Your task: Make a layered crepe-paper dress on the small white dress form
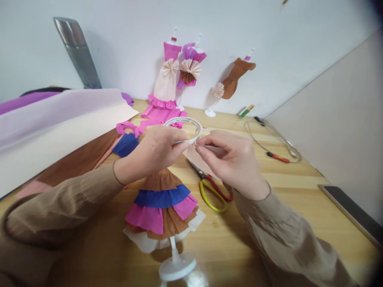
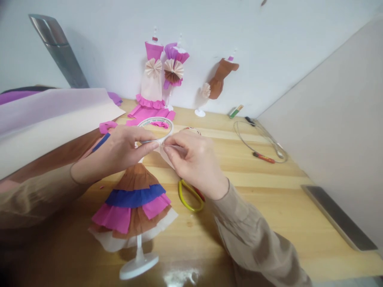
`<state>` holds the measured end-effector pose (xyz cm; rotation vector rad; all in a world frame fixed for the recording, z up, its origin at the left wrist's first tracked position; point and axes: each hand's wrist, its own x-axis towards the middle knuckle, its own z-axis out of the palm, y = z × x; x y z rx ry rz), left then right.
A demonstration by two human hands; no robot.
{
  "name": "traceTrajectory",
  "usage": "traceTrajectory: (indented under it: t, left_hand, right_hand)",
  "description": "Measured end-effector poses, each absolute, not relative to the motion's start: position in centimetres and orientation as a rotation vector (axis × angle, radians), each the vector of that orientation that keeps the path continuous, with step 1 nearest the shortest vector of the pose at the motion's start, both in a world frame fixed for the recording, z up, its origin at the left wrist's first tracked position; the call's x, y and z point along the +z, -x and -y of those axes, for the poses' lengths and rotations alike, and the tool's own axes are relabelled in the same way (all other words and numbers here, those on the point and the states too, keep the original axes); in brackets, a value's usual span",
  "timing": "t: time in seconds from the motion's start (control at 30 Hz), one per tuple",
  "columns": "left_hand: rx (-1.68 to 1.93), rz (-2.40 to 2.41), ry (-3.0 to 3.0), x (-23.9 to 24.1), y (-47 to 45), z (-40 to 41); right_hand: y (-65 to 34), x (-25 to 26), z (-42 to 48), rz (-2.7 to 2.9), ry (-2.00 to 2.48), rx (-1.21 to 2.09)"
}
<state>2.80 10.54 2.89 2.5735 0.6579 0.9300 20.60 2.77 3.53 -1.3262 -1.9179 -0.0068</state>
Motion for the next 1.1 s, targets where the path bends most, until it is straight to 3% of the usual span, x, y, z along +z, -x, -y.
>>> traceTrajectory:
  t: [0.47, 0.8, 1.1]
  left_hand:
    - [0.841, -0.627, -2.588, 2.8, -3.0, -10.3]
    - [0.841, -0.437, -2.653, 3.7, -2.7, -10.1]
    - [0.902, -0.515, -2.625, 1.9, -2.9, -11.0]
  right_hand:
    - [-20.6, 3.4, -3.0, 1.786, 1.418, -0.026]
    - [-20.6, 2.6, -3.5, 1.626, 1.498, 0.258]
    - [-21.0, 3.7, -2.7, 1.907, 1.495, 0.09]
